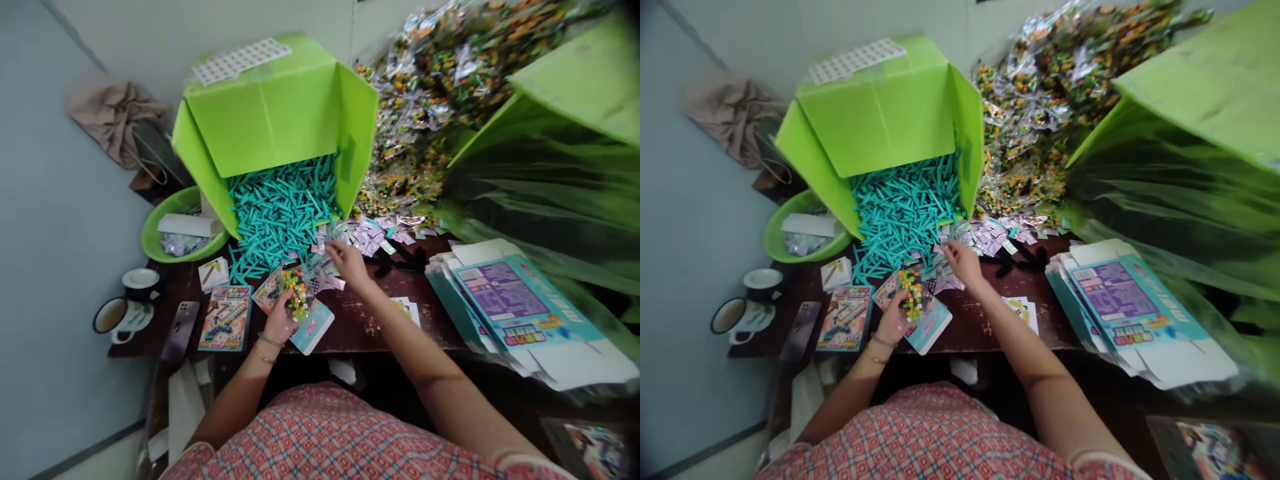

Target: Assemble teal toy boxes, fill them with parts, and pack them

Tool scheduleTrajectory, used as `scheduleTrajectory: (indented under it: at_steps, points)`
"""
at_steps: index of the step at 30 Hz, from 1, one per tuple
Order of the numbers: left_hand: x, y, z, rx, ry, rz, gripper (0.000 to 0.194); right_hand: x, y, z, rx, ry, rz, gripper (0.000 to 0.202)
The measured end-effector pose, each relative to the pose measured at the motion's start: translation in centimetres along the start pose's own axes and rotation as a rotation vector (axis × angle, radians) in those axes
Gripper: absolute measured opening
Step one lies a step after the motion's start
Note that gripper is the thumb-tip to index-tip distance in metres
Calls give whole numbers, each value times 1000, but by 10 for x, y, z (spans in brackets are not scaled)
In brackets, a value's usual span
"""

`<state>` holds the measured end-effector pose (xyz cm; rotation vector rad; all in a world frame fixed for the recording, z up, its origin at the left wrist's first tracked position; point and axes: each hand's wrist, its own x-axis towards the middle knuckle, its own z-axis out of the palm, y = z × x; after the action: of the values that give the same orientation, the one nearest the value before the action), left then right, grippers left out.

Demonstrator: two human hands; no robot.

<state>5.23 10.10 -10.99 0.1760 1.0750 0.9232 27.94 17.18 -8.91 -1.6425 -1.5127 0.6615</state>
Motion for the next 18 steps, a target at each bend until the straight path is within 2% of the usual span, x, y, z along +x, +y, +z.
scheduleTrajectory:
  at_steps: [3,5,7,9,11,12,14,15,16,17,18]
  points:
    - [-11,12,-8,-20,35,-15,26,89,-3,6,-60,95,60,40]
    - [-18,15,-11,-35,25,8,29,129,-3,13,-76,112,96,45]
    - [-24,15,-14,-61,27,31,25,149,0,18,-82,94,116,42]
    - [-26,15,-18,-86,43,40,19,148,5,19,-90,74,128,35]
    - [-26,14,-23,-104,64,43,15,125,7,19,-74,90,61,30]
    - [-25,14,-24,-108,72,48,15,104,6,19,-50,105,-4,30]
    - [-22,11,-25,-107,66,71,17,47,2,21,20,69,-227,31]
    - [-20,9,-24,-105,43,86,19,13,-1,24,44,7,-320,29]
    - [-18,6,-22,-102,13,100,22,-22,-4,28,58,-153,-492,31]
    - [-17,3,-19,-97,-16,111,25,-55,-7,34,62,-247,-582,26]
    - [-16,-1,-15,-92,-35,118,27,-85,-8,40,49,-281,-608,24]
